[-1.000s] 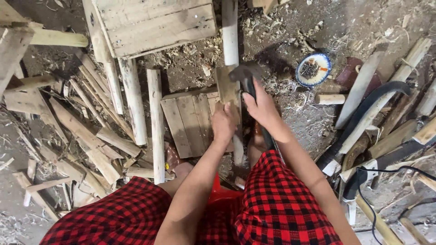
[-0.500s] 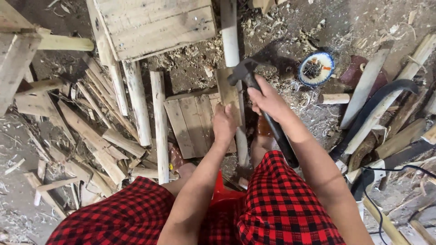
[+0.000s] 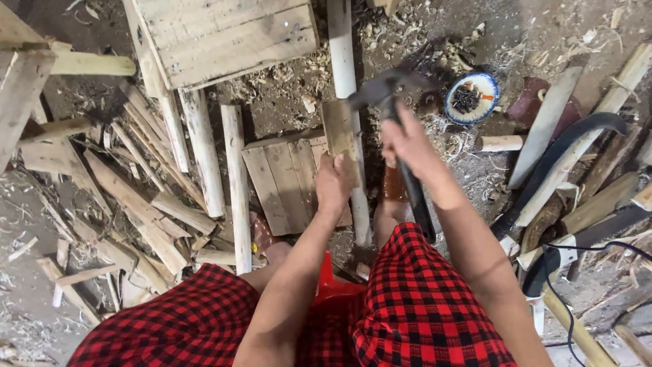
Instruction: The person sits on a small stool and uses a curved knife to shave and shape a cylindrical wooden stick. They rotate the stick frequently to smooth its surface and then switch to carving a smaller, rectangular piece of wood.
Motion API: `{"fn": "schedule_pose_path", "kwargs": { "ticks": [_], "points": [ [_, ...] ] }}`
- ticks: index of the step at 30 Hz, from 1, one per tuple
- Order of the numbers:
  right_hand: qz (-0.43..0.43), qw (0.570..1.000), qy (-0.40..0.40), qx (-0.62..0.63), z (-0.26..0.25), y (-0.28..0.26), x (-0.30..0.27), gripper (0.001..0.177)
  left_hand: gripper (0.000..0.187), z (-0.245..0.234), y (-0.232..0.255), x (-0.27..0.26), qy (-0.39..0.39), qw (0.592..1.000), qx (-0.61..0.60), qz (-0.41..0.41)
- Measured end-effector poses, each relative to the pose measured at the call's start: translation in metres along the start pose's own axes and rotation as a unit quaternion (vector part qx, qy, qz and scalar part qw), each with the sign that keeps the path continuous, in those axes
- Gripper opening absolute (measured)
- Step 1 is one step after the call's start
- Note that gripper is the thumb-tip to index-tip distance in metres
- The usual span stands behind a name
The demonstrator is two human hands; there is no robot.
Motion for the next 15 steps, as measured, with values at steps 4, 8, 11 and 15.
{"fn": "schedule_pose_path", "kwargs": {
  "ticks": [4, 8, 11, 15],
  "points": [
    [-0.024, 0.999, 0.017, 0.02, -0.003, -0.021, -0.007, 0.055, 0.04, 0.001, 0.004, -0.001, -0.015, 1.0, -0.01, 0.002],
    [-0.019, 0.999, -0.035, -0.024, 0.017, 0.017, -0.01, 0.054, 0.038, 0.01, -0.007, 0.008, -0.038, 0.998, -0.045, -0.027],
    [-0.035, 0.999, -0.021, 0.013, 0.008, -0.002, -0.02, 0.043, 0.042, 0.009, -0.014, 0.006, -0.072, 0.994, -0.052, -0.06],
    [-0.132, 0.974, -0.041, 0.179, -0.022, -0.023, -0.039, 0.042, 0.039, -0.005, -0.023, 0.003, 0.019, 0.998, -0.003, 0.065]
  ]
}}
Point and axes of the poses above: each hand's wrist, its own x-axis towards the middle knuckle, its own z-axis out of the palm, y = z × x, the point moved 6 cm from there along x, towards the middle knuckle, and after that the axes turned 10 degrees about -z, right-handed, at the moved point
